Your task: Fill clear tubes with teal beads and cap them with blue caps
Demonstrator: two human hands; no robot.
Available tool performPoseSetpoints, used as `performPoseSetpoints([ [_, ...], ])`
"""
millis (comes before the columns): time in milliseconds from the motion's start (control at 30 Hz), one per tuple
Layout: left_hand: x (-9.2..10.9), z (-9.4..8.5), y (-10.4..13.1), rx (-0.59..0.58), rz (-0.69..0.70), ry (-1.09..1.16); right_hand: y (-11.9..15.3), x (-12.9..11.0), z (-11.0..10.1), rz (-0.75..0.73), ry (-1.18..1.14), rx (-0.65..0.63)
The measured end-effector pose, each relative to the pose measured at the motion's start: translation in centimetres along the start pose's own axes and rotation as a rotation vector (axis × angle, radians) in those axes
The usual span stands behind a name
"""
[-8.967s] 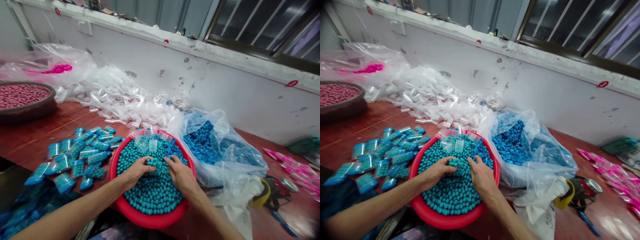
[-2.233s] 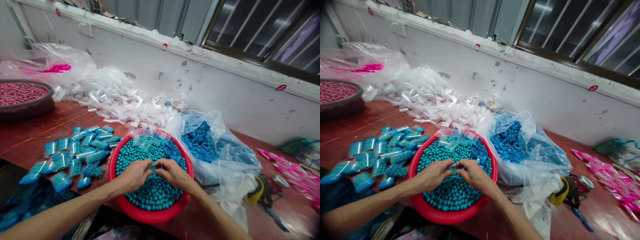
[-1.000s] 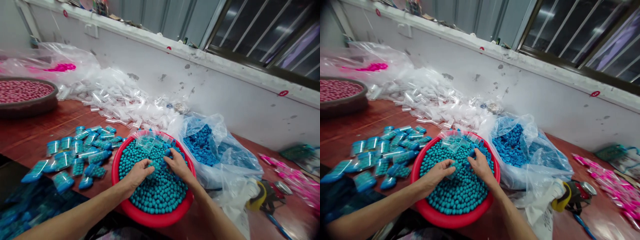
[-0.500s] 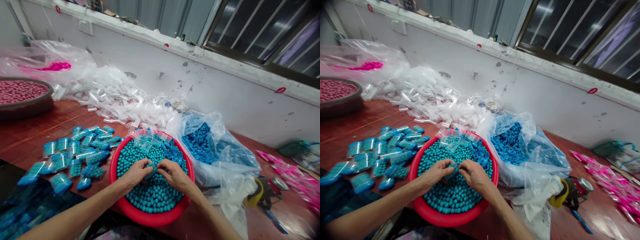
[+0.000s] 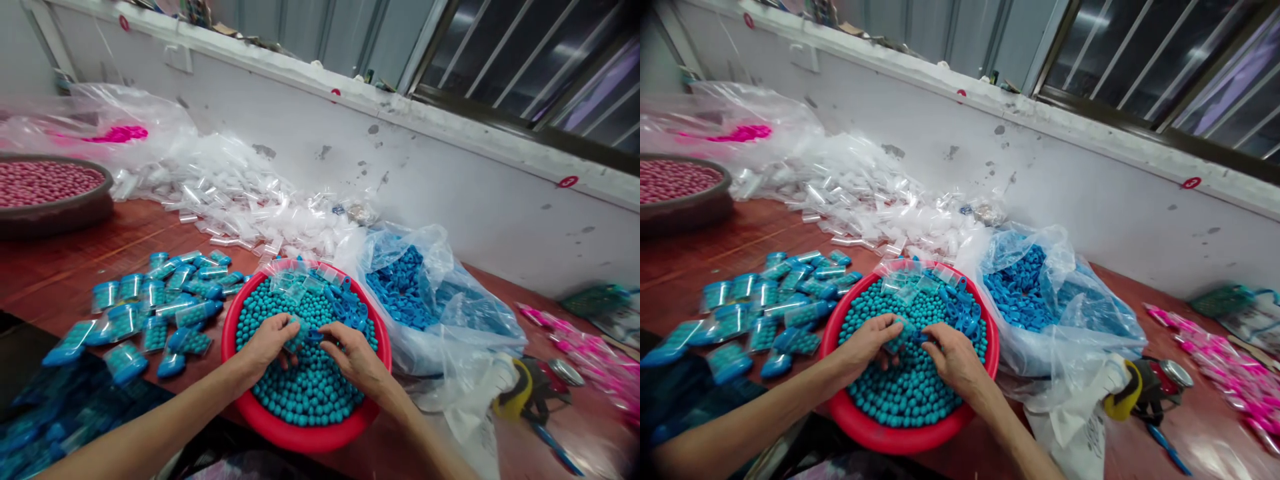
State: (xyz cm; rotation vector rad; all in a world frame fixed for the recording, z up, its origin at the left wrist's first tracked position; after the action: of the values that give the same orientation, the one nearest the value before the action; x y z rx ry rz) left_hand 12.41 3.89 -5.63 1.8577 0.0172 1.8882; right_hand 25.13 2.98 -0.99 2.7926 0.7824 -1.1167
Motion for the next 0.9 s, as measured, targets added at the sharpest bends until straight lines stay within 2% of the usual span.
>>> performPoseSetpoints([
  [133,0.0,0.7,0.1,-0.093,0.027,-0.002,0.1,0.0,0.4,0.031,-0.201,-0.011],
  [233,0.0,0.8,0.1,-0.124,0.043,0.016,0.0,0.3,0.3,0.071,-0.21,-0.031],
  [333,0.1,0.2,-0.1,-0.092,0.03,0.135,0.2,0.9,-0.7,0.085,-0.021,-0.037],
  [433,0.3,-0.4,-0.4,-0.039,0.033,0.206,-0.1,1.0,-1.2,0.054,0.316,-0.008],
  [533,0.1,-0.8,-0.5,0.023,0.033,0.144,-0.9,0.9,0.2,0.021,0.606,-0.096],
  [633,-0.1,-1.0,-0.5,0.087,0.052,0.042,-1.5,0.8,1.6,-0.011,0.717,-0.151],
  [700,0.0,-0.9,-0.4,0.1,0.075,-0.018,-1.6,1.1,1.3,0.04,0.721,-0.097],
  [800,0.1,-0.2,-0.3,0.048,0.088,-0.092,-1.1,1.6,0.4,0.157,0.628,0.003],
  [900,0.1,0.3,-0.3,-0.001,0.086,-0.118,-0.5,1.0,0.7,0.063,0.433,0.037],
])
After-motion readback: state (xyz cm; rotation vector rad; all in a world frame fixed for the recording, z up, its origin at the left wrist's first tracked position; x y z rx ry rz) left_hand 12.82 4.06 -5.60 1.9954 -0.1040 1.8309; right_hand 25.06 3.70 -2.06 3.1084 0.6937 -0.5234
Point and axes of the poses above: each hand's wrist, its own y-axis away from the middle knuckle, its own z-axis out of the palm, x = y × z, the point moved 6 cm from there along -y, towards the middle knuckle, and after that the axes turned 4 degrees about -y, right-handed, at the moved point
